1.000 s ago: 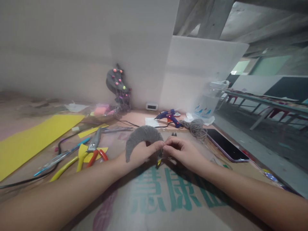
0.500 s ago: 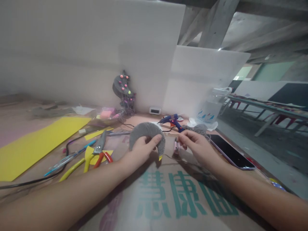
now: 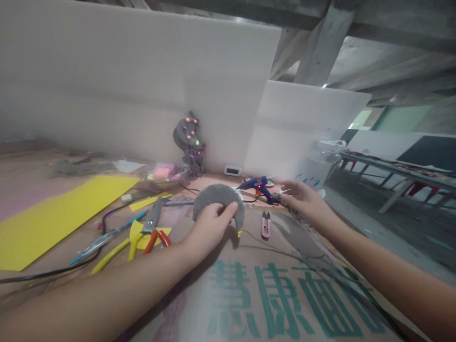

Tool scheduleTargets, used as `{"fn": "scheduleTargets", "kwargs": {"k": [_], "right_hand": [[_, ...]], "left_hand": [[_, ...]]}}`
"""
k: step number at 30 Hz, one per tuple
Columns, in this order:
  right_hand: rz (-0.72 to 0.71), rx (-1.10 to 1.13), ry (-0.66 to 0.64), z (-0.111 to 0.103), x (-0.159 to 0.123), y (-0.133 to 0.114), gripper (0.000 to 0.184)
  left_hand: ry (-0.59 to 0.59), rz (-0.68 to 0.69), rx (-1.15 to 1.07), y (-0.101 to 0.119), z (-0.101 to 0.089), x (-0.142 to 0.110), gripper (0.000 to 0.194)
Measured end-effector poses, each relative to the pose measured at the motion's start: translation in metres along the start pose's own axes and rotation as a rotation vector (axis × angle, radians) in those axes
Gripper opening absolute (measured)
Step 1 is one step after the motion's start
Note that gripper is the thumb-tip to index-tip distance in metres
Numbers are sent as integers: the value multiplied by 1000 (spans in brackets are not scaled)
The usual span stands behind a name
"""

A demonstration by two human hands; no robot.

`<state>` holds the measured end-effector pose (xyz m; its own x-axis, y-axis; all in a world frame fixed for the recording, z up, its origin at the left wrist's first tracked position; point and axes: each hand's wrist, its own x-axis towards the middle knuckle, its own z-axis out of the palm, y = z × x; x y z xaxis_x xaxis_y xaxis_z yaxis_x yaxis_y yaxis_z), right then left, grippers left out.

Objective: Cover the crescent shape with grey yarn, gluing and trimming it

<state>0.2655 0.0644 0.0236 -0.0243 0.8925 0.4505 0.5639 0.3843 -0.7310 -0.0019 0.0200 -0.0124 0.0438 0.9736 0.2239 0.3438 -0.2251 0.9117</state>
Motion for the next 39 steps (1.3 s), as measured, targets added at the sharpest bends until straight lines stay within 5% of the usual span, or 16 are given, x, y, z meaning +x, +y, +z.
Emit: {"fn": "scheduleTargets", "kwargs": {"k": [10, 23, 33, 39], "right_hand": [[63, -229, -94, 30, 41, 24, 50], [192, -447, -118, 63, 67, 32, 20], [265, -284, -146, 60, 57, 18, 20], [189, -69, -113, 45, 39, -3, 21]], "left_hand": [[-10, 20, -14, 4, -1, 0, 39], [-30, 35, -4, 2, 1, 0, 39], [-15, 41, 23, 0, 0, 1, 41], [-5, 23, 2, 4, -5, 1, 38]]}}
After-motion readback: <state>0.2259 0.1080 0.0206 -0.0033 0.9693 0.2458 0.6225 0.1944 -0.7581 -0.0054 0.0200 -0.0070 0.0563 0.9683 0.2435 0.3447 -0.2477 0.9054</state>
